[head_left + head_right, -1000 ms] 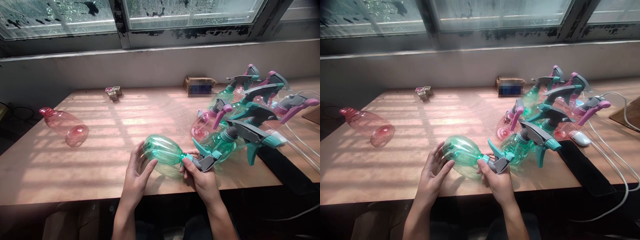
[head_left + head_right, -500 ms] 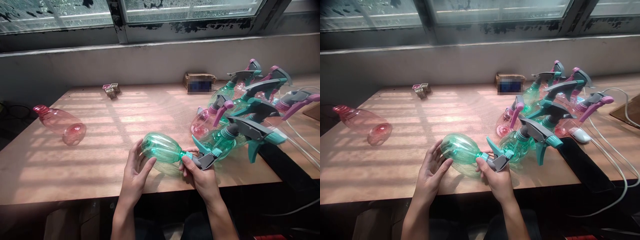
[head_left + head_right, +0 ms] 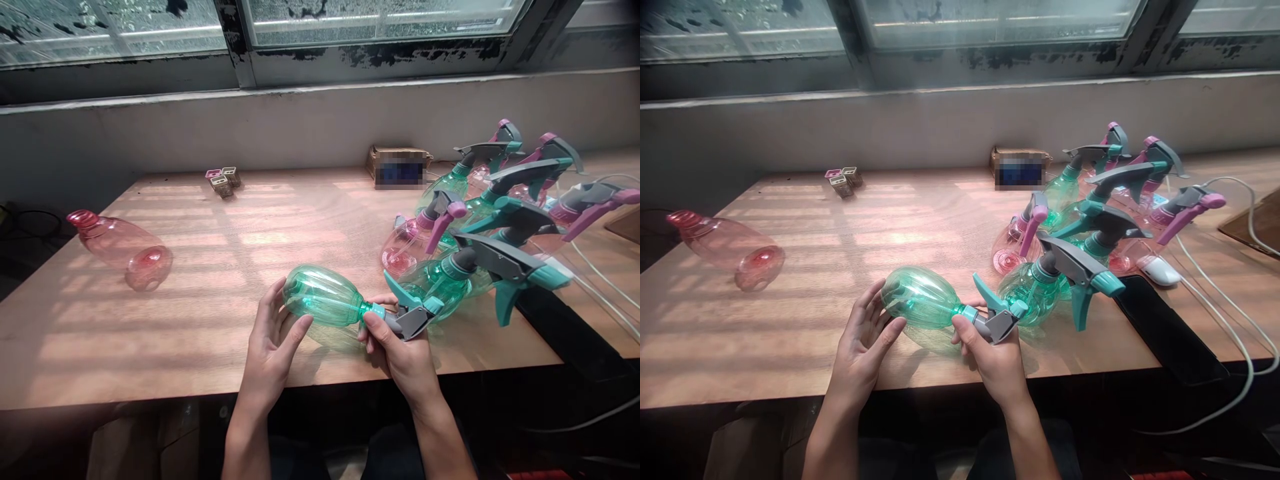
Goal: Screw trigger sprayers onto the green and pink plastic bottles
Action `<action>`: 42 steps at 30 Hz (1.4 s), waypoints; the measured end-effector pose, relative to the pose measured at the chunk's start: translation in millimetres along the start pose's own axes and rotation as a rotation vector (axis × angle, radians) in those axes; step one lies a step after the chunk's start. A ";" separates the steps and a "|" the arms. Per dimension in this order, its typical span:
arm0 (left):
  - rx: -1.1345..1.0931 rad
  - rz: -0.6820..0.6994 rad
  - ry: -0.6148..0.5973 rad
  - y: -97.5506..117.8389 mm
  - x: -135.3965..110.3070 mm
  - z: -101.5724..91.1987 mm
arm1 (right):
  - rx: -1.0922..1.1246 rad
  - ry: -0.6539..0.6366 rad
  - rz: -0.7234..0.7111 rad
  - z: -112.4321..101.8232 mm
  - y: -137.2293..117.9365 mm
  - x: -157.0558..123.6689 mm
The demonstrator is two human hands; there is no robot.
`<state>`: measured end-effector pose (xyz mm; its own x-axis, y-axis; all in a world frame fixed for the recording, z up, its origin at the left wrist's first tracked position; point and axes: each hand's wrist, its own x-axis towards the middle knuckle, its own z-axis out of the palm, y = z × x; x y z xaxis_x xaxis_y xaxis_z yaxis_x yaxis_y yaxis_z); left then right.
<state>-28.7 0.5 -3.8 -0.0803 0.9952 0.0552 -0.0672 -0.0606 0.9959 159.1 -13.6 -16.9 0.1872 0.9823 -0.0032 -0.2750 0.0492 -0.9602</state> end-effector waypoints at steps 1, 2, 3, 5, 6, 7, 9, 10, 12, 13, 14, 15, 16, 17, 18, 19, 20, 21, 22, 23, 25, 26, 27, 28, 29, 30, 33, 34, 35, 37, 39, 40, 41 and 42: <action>-0.001 -0.003 0.001 0.2 0.0 0.3 | 0.002 0.000 0.002 0.1 0.0 0.0; -0.002 -0.005 0.001 0.4 0.1 0.5 | 0.004 0.000 0.004 0.0 0.0 -0.1; -0.004 -0.004 -0.001 0.5 0.2 0.6 | 0.006 -0.001 0.005 -0.1 0.2 -0.1; -0.006 0.000 -0.007 0.5 0.3 0.3 | 0.007 -0.002 0.006 -0.5 0.6 -0.2; -0.005 0.003 -0.010 0.4 0.3 -0.1 | 0.006 -0.004 0.006 -0.6 0.7 -0.3; -0.002 0.004 -0.014 0.2 0.2 -0.5 | 0.003 -0.005 0.005 -0.8 0.9 -0.3; 0.006 0.003 -0.019 0.0 -0.3 -1.5 | -0.004 -0.006 0.002 -0.9 1.0 -0.3; 0.010 0.003 -0.021 -0.2 -0.6 -1.9 | -0.005 -0.006 0.000 -0.9 1.0 -0.2; 0.012 0.008 -0.023 -0.7 -1.1 -2.7 | -0.006 -0.004 -0.004 -0.6 1.0 0.0; 0.012 0.011 -0.025 -1.0 -1.3 -2.9 | -0.006 -0.003 -0.006 -0.4 1.0 0.1; 0.011 0.014 -0.027 -1.3 -1.2 -3.1 | -0.006 -0.002 -0.008 -0.3 1.0 0.2; 0.010 0.015 -0.029 -1.6 -1.1 -3.3 | -0.007 -0.001 -0.011 -0.2 1.1 0.2; 0.009 0.016 -0.030 -1.8 -1.0 -3.4 | -0.009 -0.001 -0.014 -0.2 1.2 0.3; 0.007 0.016 -0.031 -1.9 -0.9 -3.5 | -0.012 -0.002 -0.016 -0.3 1.3 0.3; 0.006 0.015 -0.031 -2.0 -0.8 -3.5 | -0.016 -0.004 -0.018 -0.5 1.4 0.2; 0.006 0.013 -0.030 -2.0 -0.8 -3.5 | -0.021 -0.007 -0.018 -0.8 1.6 0.1; 0.005 0.012 -0.030 -2.0 -0.8 -3.4 | -0.023 -0.009 -0.017 -1.1 1.7 0.0; 0.004 0.012 -0.029 -1.9 -0.9 -3.3 | -0.024 -0.010 -0.014 -1.4 1.8 -0.2; 0.001 0.013 -0.029 -1.7 -0.9 -3.1 | -0.023 -0.009 -0.010 -1.6 1.8 -0.3; -0.001 0.013 -0.030 -1.5 -0.9 -2.8 | -0.021 -0.007 -0.007 -1.7 1.7 -0.4; -0.006 0.013 -0.031 -0.9 -0.7 -2.1 | -0.017 -0.003 -0.005 -1.6 1.5 -0.5; -0.006 0.011 -0.032 -0.5 -0.6 -1.8 | -0.016 -0.003 -0.008 -1.5 1.5 -0.5; -0.004 0.006 -0.032 -0.2 -0.5 -1.6 | -0.014 -0.003 -0.012 -1.4 1.6 -0.4; -0.002 0.001 -0.032 0.1 -0.5 -1.5 | -0.011 -0.005 -0.015 -1.5 1.8 -0.2; 0.000 -0.001 -0.032 0.3 -0.5 -1.5 | -0.009 -0.007 -0.017 -1.7 2.2 0.0; 0.000 -0.001 -0.031 0.6 -0.6 -1.5 | -0.009 -0.010 -0.018 -2.2 2.9 0.3; -0.004 0.002 -0.030 1.2 -0.6 -1.9 | -0.012 -0.032 -0.027 -5.0 6.0 1.1; -0.005 0.003 -0.029 1.5 -0.6 -2.0 | -0.012 -0.038 -0.032 -6.1 7.1 1.3; -0.004 -0.001 -0.030 1.8 -0.6 -2.0 | -0.011 -0.043 -0.036 -7.2 8.1 1.4; -0.002 -0.009 -0.032 2.4 -0.8 -2.0 | -0.011 -0.053 -0.040 -8.6 9.4 1.9; -0.003 -0.011 -0.035 2.5 -1.3 -1.9 | -0.015 -0.059 -0.041 -9.0 9.9 2.5; -0.006 -0.006 -0.036 2.3 -1.5 -1.9 | -0.016 -0.063 -0.043 -8.9 9.9 2.9; -0.009 -0.001 -0.036 1.8 -1.7 -1.9 | -0.018 -0.063 -0.045 -8.8 9.8 3.3; -0.011 0.004 -0.035 1.3 -1.9 -1.9 | -0.018 -0.062 -0.048 -8.5 9.6 3.7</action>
<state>-30.6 -1.6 -2.8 -0.0461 0.9970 0.0617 -0.0783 -0.0652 0.9948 165.2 -11.1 -28.5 0.1410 0.9882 0.0593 -0.2499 0.0934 -0.9637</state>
